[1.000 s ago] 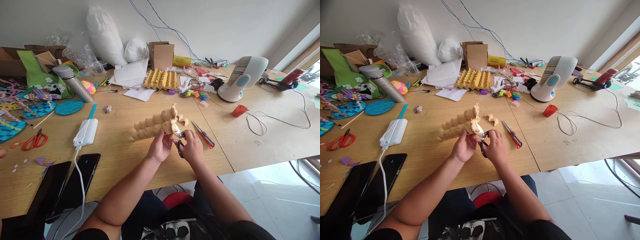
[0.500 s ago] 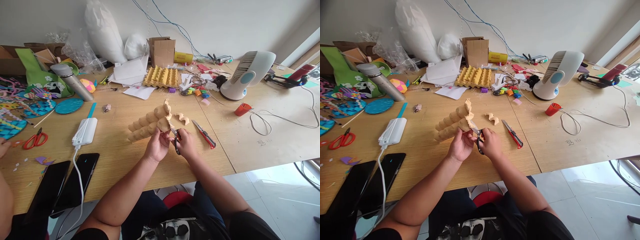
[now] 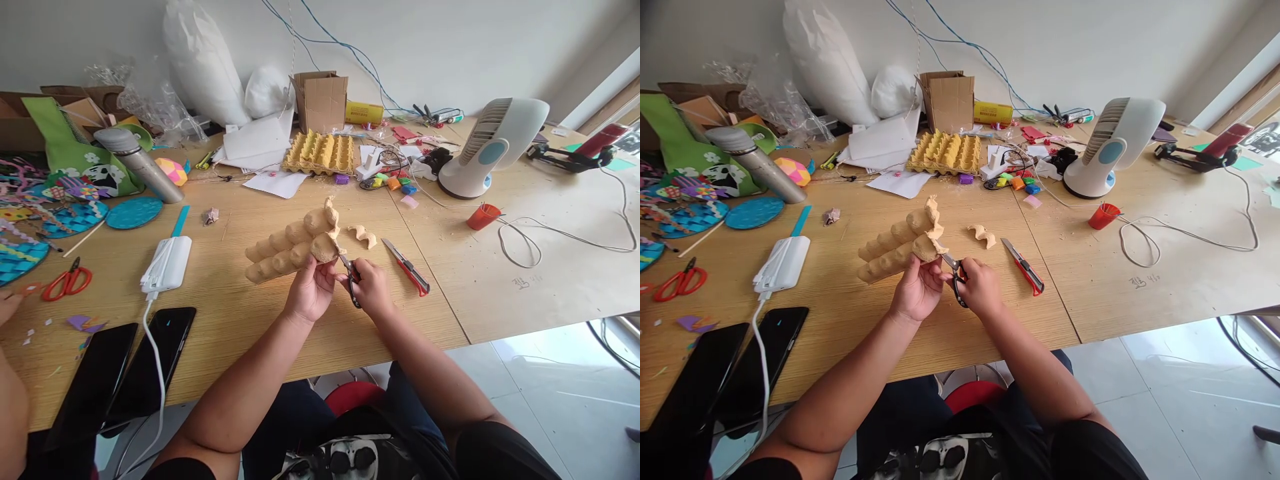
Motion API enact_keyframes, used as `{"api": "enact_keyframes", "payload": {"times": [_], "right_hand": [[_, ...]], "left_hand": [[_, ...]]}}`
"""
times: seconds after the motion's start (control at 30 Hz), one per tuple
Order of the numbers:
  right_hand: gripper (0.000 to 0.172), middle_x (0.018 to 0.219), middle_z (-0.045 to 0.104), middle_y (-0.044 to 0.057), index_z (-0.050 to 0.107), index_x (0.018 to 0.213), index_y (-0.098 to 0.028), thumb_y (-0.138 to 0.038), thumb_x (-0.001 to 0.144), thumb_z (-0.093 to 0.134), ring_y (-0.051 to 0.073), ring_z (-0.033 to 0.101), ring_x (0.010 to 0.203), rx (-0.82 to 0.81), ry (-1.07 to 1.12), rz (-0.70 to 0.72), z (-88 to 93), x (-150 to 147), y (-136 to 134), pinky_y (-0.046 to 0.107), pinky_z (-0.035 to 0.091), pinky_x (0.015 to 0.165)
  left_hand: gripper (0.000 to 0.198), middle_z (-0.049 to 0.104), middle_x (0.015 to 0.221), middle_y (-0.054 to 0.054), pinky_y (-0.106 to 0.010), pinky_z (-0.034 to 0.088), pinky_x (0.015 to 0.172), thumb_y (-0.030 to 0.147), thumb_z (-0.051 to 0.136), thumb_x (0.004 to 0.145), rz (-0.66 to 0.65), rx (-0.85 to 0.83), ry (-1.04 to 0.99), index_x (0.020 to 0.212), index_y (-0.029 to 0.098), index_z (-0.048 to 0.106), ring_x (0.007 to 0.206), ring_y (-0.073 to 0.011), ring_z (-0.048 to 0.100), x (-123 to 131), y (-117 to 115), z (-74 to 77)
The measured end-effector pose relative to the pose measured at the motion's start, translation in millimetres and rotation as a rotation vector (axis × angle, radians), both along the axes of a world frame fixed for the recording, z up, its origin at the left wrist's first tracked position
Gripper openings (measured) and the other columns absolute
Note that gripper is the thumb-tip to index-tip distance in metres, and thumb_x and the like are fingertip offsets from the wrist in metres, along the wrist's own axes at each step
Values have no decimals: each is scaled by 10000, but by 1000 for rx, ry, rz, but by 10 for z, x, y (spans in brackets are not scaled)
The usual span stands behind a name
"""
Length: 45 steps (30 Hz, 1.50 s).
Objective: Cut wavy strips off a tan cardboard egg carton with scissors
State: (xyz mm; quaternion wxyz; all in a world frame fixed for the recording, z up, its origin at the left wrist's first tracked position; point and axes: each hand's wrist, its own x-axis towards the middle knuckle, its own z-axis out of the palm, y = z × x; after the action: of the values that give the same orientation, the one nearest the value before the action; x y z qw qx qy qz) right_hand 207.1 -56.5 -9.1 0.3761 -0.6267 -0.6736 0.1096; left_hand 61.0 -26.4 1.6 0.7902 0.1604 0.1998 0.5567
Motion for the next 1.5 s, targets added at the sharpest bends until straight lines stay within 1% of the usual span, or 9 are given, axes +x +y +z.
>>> {"api": "enact_keyframes", "payload": {"times": [0.13, 0.3, 0.5, 0.6, 0.73, 0.83, 0.93, 1.17, 1.5], "right_hand": [[473, 616, 495, -17, 369, 651, -248, -598, 869, 600, 145, 437, 584, -20, 132, 46, -40, -17, -13, 266, 289, 564], [506, 594, 447, -39, 344, 643, -245, -624, 839, 616, 129, 409, 580, -74, 269, 87, -58, -70, -15, 255, 288, 548], [449, 608, 439, -45, 391, 684, -243, -592, 831, 634, 131, 404, 582, -113, 294, 113, -43, -74, 2, 255, 285, 560], [431, 622, 447, -42, 390, 703, -244, -570, 837, 637, 134, 405, 595, -145, 295, 125, -27, -64, 0, 252, 283, 564], [445, 621, 425, -47, 369, 705, -246, -565, 834, 650, 132, 388, 599, -199, 316, 137, 5, -55, -4, 251, 268, 560], [458, 618, 403, -52, 366, 701, -244, -579, 833, 649, 128, 373, 598, -227, 341, 142, 19, -55, -8, 253, 256, 557], [466, 619, 385, -57, 378, 695, -240, -604, 837, 631, 122, 358, 597, -240, 388, 161, 11, -63, -11, 255, 254, 553], [457, 621, 354, -65, 383, 685, -232, -583, 846, 627, 112, 349, 593, -254, 427, 183, -27, -53, 0, 251, 250, 548], [515, 589, 325, -69, 359, 637, -229, -619, 831, 634, 100, 313, 566, -288, 453, 188, 17, -36, -18, 256, 213, 530]], "left_hand": [[236, 770, 894, -19, -220, 518, 647, 364, 789, 841, 36, 8, 38, 979, 182, 729, 736, -104, 680, -26, 18, -46], [198, 769, 897, -3, -189, 534, 657, 315, 810, 820, 98, -8, 55, 939, 186, 719, 764, -93, 693, -28, 19, -8], [329, 766, 913, 4, -168, 549, 684, 321, 893, 711, 177, 35, 99, 964, 190, 729, 790, -94, 704, -24, 30, 8], [364, 755, 908, 9, -178, 553, 712, 351, 898, 702, 227, 61, 159, 989, 203, 728, 789, -91, 698, -24, 35, -9], [443, 745, 1030, 6, -199, 564, 755, 346, 899, 704, 315, 119, 272, 1094, 252, 710, 847, -96, 692, -23, 30, -19], [556, 723, 1172, -9, -231, 577, 791, 352, 901, 699, 390, 176, 376, 1203, 312, 669, 962, -136, 698, -17, 7, -16], [632, 705, 1223, -21, -254, 592, 819, 365, 908, 683, 439, 236, 449, 1255, 334, 642, 1009, -161, 692, -11, -16, -24], [618, 714, 1175, -20, -214, 586, 736, 385, 916, 661, 459, 248, 485, 1220, 320, 661, 930, -131, 679, -8, 7, -70], [613, 693, 1255, -26, -219, 590, 742, 403, 911, 663, 481, 285, 527, 1221, 331, 667, 952, -138, 678, -41, 32, -76]]}}
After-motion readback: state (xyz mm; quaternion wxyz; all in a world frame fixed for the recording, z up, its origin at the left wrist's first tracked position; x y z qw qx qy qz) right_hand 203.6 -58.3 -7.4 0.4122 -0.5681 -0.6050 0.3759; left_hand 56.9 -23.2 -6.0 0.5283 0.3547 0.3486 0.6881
